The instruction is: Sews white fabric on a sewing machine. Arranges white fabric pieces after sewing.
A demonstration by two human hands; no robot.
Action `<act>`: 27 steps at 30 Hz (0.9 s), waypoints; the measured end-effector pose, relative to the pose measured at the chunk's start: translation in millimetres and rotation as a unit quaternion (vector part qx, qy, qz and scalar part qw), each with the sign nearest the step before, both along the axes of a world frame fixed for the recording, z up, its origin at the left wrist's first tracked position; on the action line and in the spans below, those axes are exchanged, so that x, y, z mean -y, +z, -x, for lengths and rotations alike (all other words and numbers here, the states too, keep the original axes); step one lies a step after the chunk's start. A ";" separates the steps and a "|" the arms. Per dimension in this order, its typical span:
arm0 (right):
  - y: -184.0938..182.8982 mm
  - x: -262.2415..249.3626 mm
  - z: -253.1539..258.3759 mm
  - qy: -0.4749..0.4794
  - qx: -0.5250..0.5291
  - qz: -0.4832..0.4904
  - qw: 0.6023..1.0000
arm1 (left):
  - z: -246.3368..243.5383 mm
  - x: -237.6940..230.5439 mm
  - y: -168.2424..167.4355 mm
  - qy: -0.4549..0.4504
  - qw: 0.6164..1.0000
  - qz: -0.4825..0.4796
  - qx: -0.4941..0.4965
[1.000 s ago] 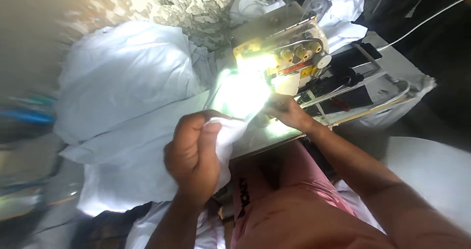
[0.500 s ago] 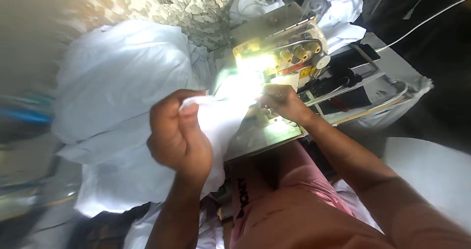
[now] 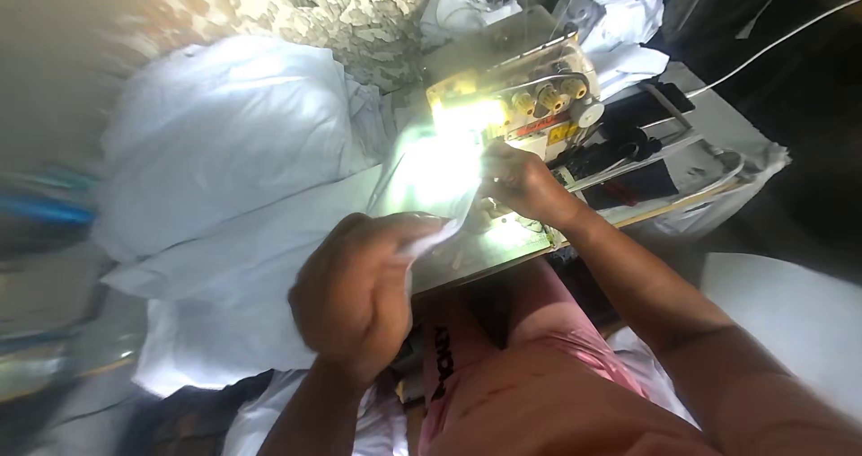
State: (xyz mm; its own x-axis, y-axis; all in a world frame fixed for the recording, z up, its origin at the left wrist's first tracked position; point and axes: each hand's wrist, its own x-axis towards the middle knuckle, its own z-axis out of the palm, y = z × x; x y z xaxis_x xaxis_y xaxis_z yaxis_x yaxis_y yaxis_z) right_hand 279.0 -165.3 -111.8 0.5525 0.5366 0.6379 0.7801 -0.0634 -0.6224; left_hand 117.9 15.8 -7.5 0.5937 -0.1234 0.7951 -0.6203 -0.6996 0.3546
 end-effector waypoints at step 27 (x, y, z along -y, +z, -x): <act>-59.2 -6.2 3.8 -0.115 -0.001 0.049 0.992 | 0.5 1.8 -56.1 -0.149 0.927 -0.007 -0.344</act>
State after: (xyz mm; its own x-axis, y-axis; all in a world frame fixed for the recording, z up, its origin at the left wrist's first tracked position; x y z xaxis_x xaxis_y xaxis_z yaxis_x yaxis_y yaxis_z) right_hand 275.2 -159.0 -171.0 0.6690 0.4557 0.5872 0.7364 -0.2992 -0.6068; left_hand 117.4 14.0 -63.6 0.8972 -0.3722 0.2378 -0.4179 -0.5409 0.7299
